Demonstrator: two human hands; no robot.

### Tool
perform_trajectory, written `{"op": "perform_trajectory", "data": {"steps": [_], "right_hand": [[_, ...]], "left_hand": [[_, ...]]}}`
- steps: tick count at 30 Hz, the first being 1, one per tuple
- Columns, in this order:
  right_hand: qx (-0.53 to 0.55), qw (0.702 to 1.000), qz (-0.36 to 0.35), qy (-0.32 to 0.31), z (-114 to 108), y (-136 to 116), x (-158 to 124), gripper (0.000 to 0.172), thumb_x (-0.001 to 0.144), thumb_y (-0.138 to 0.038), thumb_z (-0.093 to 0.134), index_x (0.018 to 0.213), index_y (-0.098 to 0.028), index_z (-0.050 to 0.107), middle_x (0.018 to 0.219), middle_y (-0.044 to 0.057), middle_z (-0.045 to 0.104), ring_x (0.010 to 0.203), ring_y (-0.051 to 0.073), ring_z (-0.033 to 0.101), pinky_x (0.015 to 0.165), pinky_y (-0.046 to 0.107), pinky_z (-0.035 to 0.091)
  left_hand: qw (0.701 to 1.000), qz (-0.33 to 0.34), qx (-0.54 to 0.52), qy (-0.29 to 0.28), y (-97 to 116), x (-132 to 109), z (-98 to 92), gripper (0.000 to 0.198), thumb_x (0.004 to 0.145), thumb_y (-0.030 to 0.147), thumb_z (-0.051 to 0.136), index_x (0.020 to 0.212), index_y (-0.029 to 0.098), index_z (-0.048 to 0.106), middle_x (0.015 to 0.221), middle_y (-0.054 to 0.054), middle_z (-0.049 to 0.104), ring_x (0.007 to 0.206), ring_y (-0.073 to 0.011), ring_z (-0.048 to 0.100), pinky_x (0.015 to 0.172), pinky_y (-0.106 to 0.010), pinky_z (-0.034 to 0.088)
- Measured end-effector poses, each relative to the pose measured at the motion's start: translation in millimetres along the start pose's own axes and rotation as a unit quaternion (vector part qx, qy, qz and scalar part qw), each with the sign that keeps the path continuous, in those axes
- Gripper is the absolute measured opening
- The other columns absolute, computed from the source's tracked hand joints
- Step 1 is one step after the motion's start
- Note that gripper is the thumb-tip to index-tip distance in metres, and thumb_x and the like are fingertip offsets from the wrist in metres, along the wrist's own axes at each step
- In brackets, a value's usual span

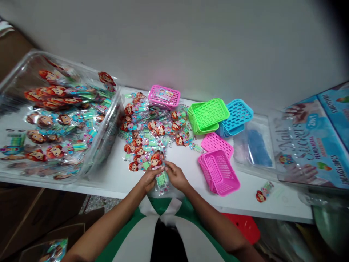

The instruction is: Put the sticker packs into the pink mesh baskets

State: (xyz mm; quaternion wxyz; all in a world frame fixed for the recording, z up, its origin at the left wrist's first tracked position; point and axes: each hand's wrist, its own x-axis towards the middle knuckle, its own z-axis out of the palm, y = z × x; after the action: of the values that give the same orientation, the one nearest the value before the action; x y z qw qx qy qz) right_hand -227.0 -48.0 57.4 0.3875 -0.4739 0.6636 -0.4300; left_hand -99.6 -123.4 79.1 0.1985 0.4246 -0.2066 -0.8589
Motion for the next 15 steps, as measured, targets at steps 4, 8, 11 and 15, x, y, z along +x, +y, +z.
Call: {"op": "perform_trajectory", "data": {"steps": [4,8,11,15], "right_hand": [[-0.272,0.962,0.02,0.007,-46.1,14.1,45.5,0.032,0.094,-0.017,0.039,0.116,-0.014,0.061,0.115,0.011,0.062,0.11,0.021,0.052,0.1,0.033,0.037],[-0.374,0.924,0.071,0.03,-100.4,43.9,111.2,0.054,0.081,0.002,0.04,0.134,-0.007,0.045,0.14,0.023,0.039,0.129,0.032,0.033,0.105,0.051,0.023],[-0.45,0.892,0.053,-0.012,-119.0,50.2,136.7,0.039,0.085,-0.003,0.039,0.12,-0.008,0.056,0.13,0.022,0.049,0.125,0.032,0.037,0.105,0.051,0.022],[-0.431,0.901,0.051,0.018,-102.7,31.7,113.2,0.034,0.09,-0.011,0.036,0.12,-0.004,0.052,0.115,0.022,0.057,0.111,0.03,0.047,0.098,0.044,0.032]], "left_hand": [[0.997,-0.066,0.033,0.008,1.7,-6.1,-12.8,0.04,0.053,0.013,0.085,0.088,0.011,0.066,0.074,-0.007,0.072,0.067,-0.022,0.069,0.069,-0.033,0.054],[0.998,-0.064,0.024,0.013,1.1,-11.3,-19.5,0.037,0.054,0.014,0.085,0.085,0.012,0.065,0.073,-0.006,0.072,0.063,-0.0194,0.068,0.067,-0.031,0.054],[0.998,-0.063,0.015,0.025,3.1,-12.3,-19.6,0.038,0.055,0.014,0.085,0.087,0.011,0.065,0.073,-0.006,0.071,0.064,-0.0197,0.068,0.068,-0.032,0.054],[0.998,-0.044,-0.013,0.034,8.5,-8.3,-15.7,0.039,0.059,0.016,0.083,0.093,0.013,0.065,0.076,-0.006,0.072,0.07,-0.0217,0.069,0.069,-0.034,0.055]]}}
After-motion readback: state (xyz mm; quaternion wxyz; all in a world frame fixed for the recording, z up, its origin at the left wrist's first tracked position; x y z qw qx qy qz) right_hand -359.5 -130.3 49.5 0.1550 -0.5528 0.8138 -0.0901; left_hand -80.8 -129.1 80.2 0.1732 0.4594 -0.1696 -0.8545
